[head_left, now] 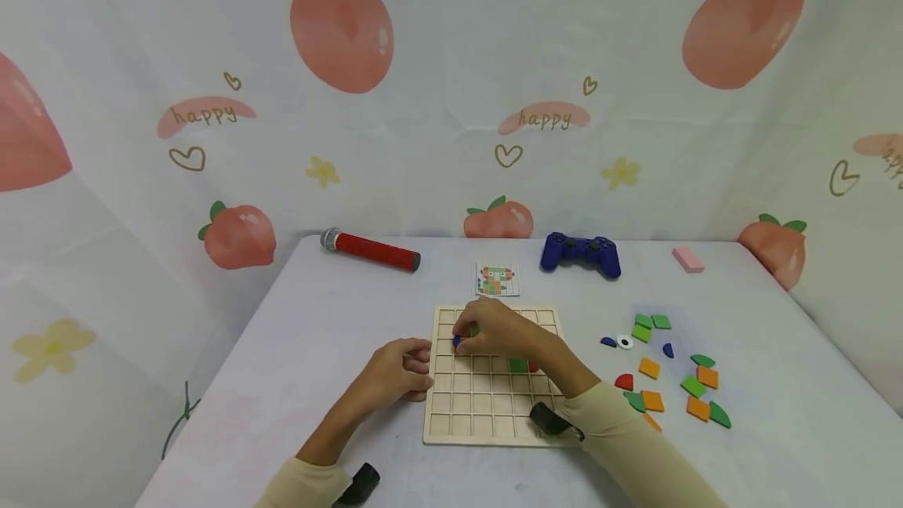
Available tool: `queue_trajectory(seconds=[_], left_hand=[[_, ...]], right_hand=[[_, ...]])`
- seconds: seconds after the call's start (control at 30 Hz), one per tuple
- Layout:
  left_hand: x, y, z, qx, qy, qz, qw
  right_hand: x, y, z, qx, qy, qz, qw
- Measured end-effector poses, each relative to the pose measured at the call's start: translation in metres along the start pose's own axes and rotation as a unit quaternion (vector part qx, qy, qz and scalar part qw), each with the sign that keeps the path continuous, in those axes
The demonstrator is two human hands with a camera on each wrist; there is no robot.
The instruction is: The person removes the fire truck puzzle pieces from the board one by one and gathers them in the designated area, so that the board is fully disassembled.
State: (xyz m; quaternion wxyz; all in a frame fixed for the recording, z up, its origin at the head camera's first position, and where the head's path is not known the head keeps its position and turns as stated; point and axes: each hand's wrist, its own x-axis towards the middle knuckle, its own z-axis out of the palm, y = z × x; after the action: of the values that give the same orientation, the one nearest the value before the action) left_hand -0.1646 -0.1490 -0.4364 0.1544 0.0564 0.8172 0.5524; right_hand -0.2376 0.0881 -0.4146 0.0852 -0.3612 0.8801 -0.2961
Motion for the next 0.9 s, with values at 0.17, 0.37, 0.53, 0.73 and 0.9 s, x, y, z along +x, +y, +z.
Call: queue_trajectory(seconds=[0.17,0.37,0.53,0.73,0.9], left_hand=[[0.000,-0.001,0.000,0.002,-0.001,0.002,1.0000],[0.000,-0.001,0.000,0.001,-0.003,0.002,1.0000],[0.001,-0.001,0.000,0.002,-0.005,0.004,1.0000],[0.000,-0.001,-0.001,0.003,-0.002,0.002,1.0000],[0.000,0.000,0.000,0.006,0.000,-0.001,1.0000]], right_hand=[[0.007,-0.004,0.004,-0.015,0.003,-0.007,0.9999],[0.011,-0.006,0.007,-0.028,-0.003,0.000,0.9996],[0.013,-0.006,0.009,-0.036,-0.012,0.014,0.9992],[0.014,-0.007,0.010,-0.033,-0.014,0.017,0.9992],[0.015,-0.008,0.011,-0.027,-0.017,0.008,0.9995]])
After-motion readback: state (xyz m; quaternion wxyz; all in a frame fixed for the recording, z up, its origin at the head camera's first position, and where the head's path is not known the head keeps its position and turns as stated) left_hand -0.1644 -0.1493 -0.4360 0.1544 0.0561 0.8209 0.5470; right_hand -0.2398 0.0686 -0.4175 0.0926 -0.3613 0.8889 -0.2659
